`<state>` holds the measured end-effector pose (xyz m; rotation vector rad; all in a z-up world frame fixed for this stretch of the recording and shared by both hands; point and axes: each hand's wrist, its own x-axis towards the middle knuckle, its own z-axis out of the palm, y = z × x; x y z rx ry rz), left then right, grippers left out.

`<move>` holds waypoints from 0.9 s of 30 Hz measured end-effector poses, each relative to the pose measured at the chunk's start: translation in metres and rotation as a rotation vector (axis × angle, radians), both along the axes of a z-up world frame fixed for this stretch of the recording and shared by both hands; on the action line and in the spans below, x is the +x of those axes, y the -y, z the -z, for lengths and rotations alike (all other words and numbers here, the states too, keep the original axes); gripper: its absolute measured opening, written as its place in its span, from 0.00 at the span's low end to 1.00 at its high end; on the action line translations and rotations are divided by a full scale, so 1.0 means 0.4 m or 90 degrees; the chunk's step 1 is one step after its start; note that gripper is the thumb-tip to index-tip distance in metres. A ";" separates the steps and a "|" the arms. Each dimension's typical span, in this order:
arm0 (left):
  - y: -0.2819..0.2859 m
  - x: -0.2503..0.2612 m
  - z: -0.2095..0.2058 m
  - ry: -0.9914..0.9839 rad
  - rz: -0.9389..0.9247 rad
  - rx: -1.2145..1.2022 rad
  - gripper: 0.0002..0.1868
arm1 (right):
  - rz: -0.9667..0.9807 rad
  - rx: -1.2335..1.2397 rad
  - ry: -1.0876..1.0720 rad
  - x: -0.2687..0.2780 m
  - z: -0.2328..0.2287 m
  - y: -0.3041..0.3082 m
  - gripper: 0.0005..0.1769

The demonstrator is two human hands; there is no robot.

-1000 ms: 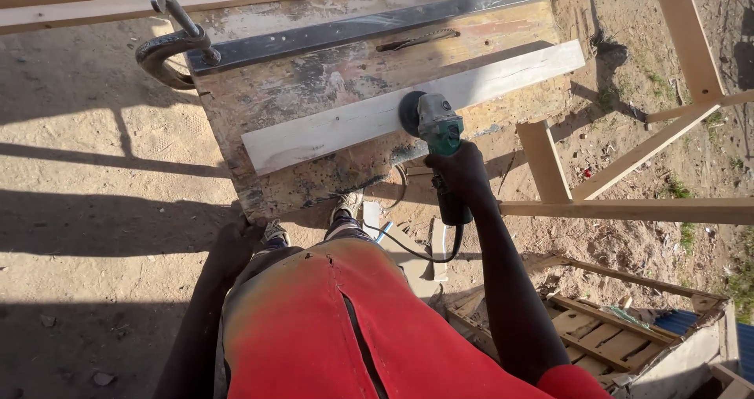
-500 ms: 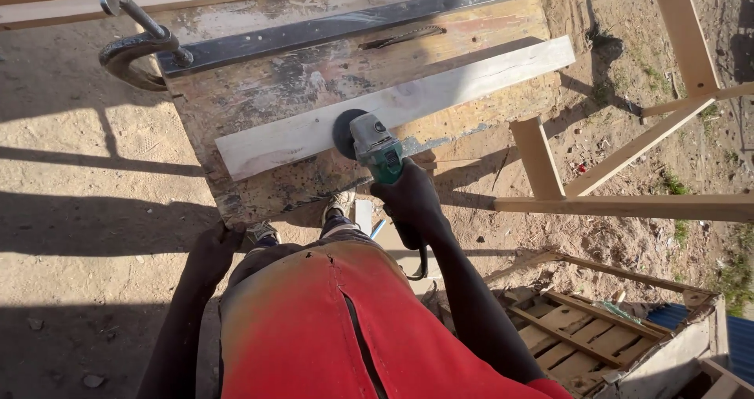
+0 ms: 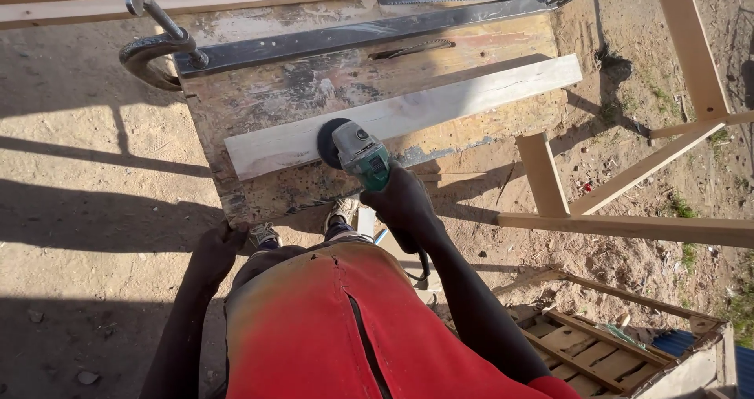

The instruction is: Sanding the surface of a wooden plank using an angle grinder with a sanding disc attachment.

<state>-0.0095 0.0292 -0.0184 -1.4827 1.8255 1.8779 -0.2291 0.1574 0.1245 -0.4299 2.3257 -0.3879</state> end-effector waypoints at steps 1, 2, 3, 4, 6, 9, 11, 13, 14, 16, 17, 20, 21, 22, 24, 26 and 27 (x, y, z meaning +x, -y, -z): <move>0.002 -0.006 -0.012 0.000 -0.001 -0.002 0.19 | -0.001 -0.002 0.000 -0.002 0.007 0.005 0.26; -0.002 -0.009 -0.023 0.001 -0.004 0.000 0.19 | 0.008 -0.013 0.001 -0.002 0.015 0.007 0.26; -0.006 -0.011 -0.034 0.003 -0.007 0.001 0.20 | 0.016 -0.024 0.001 -0.002 0.023 0.009 0.26; -0.008 -0.016 -0.052 0.004 -0.009 0.002 0.20 | 0.014 -0.023 0.003 -0.019 0.023 -0.002 0.26; -0.011 -0.025 -0.088 -0.018 -0.035 0.021 0.19 | 0.022 -0.007 -0.018 -0.053 0.025 -0.020 0.29; -0.011 -0.020 -0.068 0.002 -0.035 -0.001 0.19 | 0.053 0.002 -0.063 -0.118 0.055 -0.066 0.26; -0.010 -0.015 -0.044 -0.006 -0.045 -0.003 0.19 | 0.057 0.007 -0.073 -0.140 0.051 -0.091 0.28; -0.015 -0.013 -0.052 -0.013 -0.051 -0.003 0.19 | 0.064 0.014 -0.083 -0.142 0.053 -0.101 0.29; -0.014 -0.022 -0.071 -0.007 -0.052 -0.002 0.19 | 0.064 0.015 -0.080 -0.137 0.054 -0.098 0.28; -0.013 -0.027 -0.078 -0.001 -0.049 0.000 0.19 | 0.069 0.019 -0.078 -0.112 0.040 -0.074 0.27; -0.013 -0.023 -0.067 0.000 -0.045 -0.012 0.19 | 0.046 0.023 -0.047 -0.093 0.024 -0.054 0.27; -0.016 -0.018 -0.040 0.004 -0.030 -0.029 0.20 | 0.013 0.015 -0.007 -0.054 0.013 -0.012 0.27; -0.016 -0.016 -0.034 0.012 -0.025 -0.037 0.22 | -0.001 0.002 0.005 -0.045 0.014 0.001 0.26; -0.015 -0.015 -0.032 0.011 -0.022 -0.038 0.22 | 0.001 0.001 0.005 -0.057 0.019 -0.001 0.26; -0.015 -0.013 -0.029 0.026 -0.006 -0.038 0.23 | -0.004 0.007 -0.009 -0.080 0.027 -0.004 0.27; -0.016 -0.022 -0.052 0.027 -0.005 -0.035 0.23 | 0.023 0.000 -0.018 -0.122 0.023 -0.031 0.27; -0.015 -0.026 -0.062 0.028 -0.006 -0.032 0.22 | 0.047 -0.007 -0.027 -0.143 0.021 -0.043 0.27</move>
